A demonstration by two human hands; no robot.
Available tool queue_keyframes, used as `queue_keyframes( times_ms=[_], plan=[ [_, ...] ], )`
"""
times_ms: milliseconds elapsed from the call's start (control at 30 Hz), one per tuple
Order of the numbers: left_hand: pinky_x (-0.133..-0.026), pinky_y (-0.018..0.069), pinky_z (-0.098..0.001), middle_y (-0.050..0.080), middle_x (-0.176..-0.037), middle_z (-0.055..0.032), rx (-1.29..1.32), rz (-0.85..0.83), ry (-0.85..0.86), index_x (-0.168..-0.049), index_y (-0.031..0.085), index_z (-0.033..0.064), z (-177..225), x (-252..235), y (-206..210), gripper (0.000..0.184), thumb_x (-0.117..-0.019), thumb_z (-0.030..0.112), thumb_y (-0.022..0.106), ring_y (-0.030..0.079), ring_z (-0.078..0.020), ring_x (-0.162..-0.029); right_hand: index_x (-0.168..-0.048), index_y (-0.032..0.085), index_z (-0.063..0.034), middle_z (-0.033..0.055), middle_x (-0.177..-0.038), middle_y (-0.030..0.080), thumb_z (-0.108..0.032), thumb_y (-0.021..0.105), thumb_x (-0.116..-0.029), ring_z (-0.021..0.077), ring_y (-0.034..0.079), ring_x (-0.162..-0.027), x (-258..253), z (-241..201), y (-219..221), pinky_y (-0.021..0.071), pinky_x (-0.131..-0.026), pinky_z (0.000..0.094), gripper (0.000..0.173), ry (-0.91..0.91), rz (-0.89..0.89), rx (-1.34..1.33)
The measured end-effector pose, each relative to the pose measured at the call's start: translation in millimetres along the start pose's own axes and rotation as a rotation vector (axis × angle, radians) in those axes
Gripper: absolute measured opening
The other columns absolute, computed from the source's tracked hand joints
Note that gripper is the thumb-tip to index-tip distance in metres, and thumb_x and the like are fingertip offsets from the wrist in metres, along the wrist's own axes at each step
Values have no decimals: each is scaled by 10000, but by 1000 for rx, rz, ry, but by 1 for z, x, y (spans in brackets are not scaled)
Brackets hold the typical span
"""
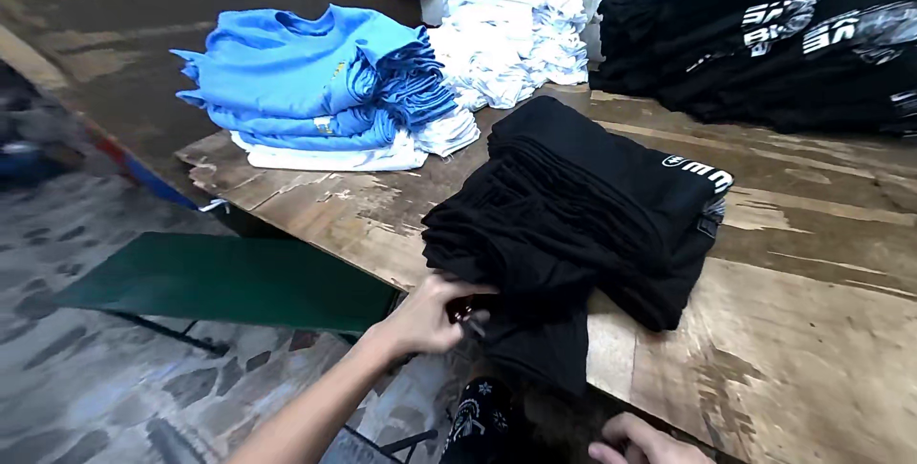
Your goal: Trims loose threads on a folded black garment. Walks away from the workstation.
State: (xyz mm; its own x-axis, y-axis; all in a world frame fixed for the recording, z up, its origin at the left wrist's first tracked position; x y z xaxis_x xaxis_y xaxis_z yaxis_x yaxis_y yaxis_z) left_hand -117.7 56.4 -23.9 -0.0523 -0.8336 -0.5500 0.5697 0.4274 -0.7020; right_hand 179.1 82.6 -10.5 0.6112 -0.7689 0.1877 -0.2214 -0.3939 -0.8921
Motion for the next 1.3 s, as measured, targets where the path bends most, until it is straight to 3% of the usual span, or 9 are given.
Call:
queue_keyframes(
  times_ms=[67, 233, 400, 633, 800, 900, 967, 1133, 1300],
  plan=[
    [-802, 590, -367, 716, -987, -41, 32, 44, -18, -1207, 700, 153, 5, 22, -8, 590, -836, 610, 736, 675, -129, -901, -1023, 783, -63, 91, -834, 740, -312, 697, -972, 229, 703, -702, -1, -24, -26, 593, -650, 449, 268, -137, 280, -96],
    [-858, 569, -311, 690, -990, -9, -38, 179, 117, -1011, 738, 180, 18, 32, -23, 122, -975, 211, 626, 664, -123, -959, -1087, 774, -117, 63, -1213, 727, -174, 642, -969, 167, 684, -1147, -36, -72, -12, 580, -967, 347, 185, -522, 480, -229],
    [-809, 576, -205, 690, -967, 37, 106, 190, 64, -942, 753, 114, 34, 5, -57, 137, -976, 139, 622, 655, -31, -903, -826, 720, -144, -22, -723, 691, -476, 678, -918, 140, 666, -625, -55, -108, -9, 541, -607, 391, 347, -348, 587, 2],
    [-769, 583, -204, 685, -965, 39, 149, 211, 136, -923, 721, 102, 67, -10, -86, 139, -994, 149, 611, 655, -34, -879, -802, 688, -99, 108, -839, 656, -242, 846, -567, 329, 672, -798, -87, -123, -50, 516, -668, 536, 317, -254, 1008, 59],
    [-775, 575, -231, 695, -956, 27, 73, -10, 16, -971, 747, 139, 35, 19, -52, 158, -994, 160, 592, 655, -50, -864, -931, 780, -111, 69, -910, 728, -90, 695, -894, 153, 704, -897, -14, -74, -47, 594, -810, 264, 95, -652, 816, -133],
    [-756, 600, -466, 724, -876, -48, -21, -329, -56, -904, 772, 140, 34, 37, -2, 130, -860, 127, 651, 710, -221, -824, -934, 779, -126, 55, -863, 722, 25, 638, -905, 196, 718, -870, 7, -55, 2, 608, -782, 316, 209, -729, 358, 5],
    [-699, 598, -384, 718, -816, 1, 87, -388, -20, -890, 768, 164, 56, 36, 11, 166, -931, 295, 676, 693, -142, -753, -943, 786, -116, 85, -874, 735, 5, 670, -880, 259, 737, -823, 7, -38, 21, 615, -719, 428, 179, -585, 156, 126],
    [-749, 575, -238, 723, -939, 30, 391, -101, -119, -1092, 761, 164, 89, -10, 13, 193, -948, 275, 696, 662, -36, -827, -937, 793, -178, 25, -873, 710, -448, 699, -952, 129, 678, -806, 8, -43, -18, 567, -666, 275, 286, -522, 694, 8],
    [-871, 566, -325, 724, -1049, 72, 138, 44, -213, -1325, 685, 236, 71, -23, 23, 430, -956, 457, 682, 663, -59, -956, -946, 816, -197, 23, -900, 678, -323, 709, -950, 127, 614, -803, -6, -49, -10, 525, -700, 263, 166, -507, 914, -42]
  ],
)
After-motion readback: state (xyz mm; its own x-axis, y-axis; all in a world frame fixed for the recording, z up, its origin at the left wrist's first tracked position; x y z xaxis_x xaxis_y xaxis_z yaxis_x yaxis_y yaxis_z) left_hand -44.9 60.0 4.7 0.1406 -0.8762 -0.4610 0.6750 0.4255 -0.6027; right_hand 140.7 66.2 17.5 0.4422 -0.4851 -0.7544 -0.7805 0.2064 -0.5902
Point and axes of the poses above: each hand's wrist, its own x-axis away from the middle knuckle, its own y-axis out of the palm, z = x × y, the point moved 10 cm from there along -x, towards the middle knuckle
